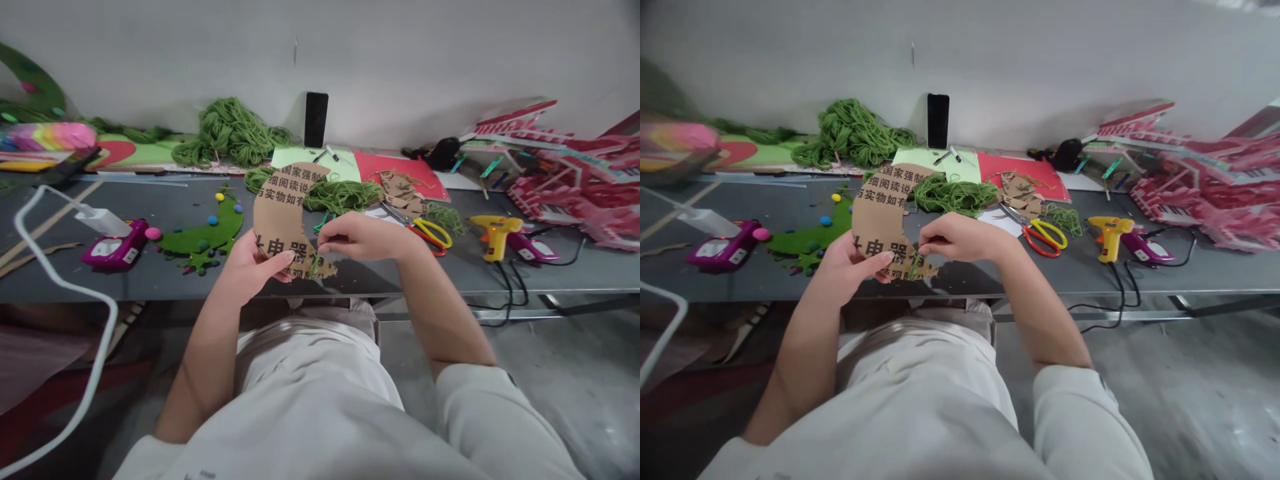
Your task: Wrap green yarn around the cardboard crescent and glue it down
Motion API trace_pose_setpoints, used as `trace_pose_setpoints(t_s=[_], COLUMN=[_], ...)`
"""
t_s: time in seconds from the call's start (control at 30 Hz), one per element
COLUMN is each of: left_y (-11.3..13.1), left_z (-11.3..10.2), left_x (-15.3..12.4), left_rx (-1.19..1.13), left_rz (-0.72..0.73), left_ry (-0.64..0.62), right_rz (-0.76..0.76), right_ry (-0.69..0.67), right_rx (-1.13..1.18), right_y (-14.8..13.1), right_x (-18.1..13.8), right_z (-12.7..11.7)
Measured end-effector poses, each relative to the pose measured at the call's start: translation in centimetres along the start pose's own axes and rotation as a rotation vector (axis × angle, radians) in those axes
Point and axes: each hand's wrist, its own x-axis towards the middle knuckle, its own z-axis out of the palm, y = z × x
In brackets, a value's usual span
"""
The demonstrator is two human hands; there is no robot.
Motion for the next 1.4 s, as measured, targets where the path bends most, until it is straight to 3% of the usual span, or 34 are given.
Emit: trace_pose_setpoints(t_s=[0.3,0.63,0.97,1.2,1.4], left_y=[-0.9,-2.7,-1.8,-2.1,-2.7], left_z=[1.4,2.2,3.1,3.0,1.7], left_x=[0.6,0.8,0.4,0.5,1.4], left_rx=[0.124,0.166,0.016,-0.013,-0.104], left_rz=[0.116,0.276,0.324,0.324,0.354], left_ry=[0.177,0.379,0.451,0.489,0.571], right_rz=[0.257,0.438,0.449,0.403,0.408], right_ry=[0.068,0.293,0.595,0.64,0.615], right_rx=[-0.248,-0.299,-0.066,-0.115,-0.029], right_y=[-1.7,-4.8,-5.2,-4.9,-3.6], right_x=[-0.2,0.1,-0.8,-0.8,-2.2], right_z=[0.2,4.5,8.8,9.8,9.0])
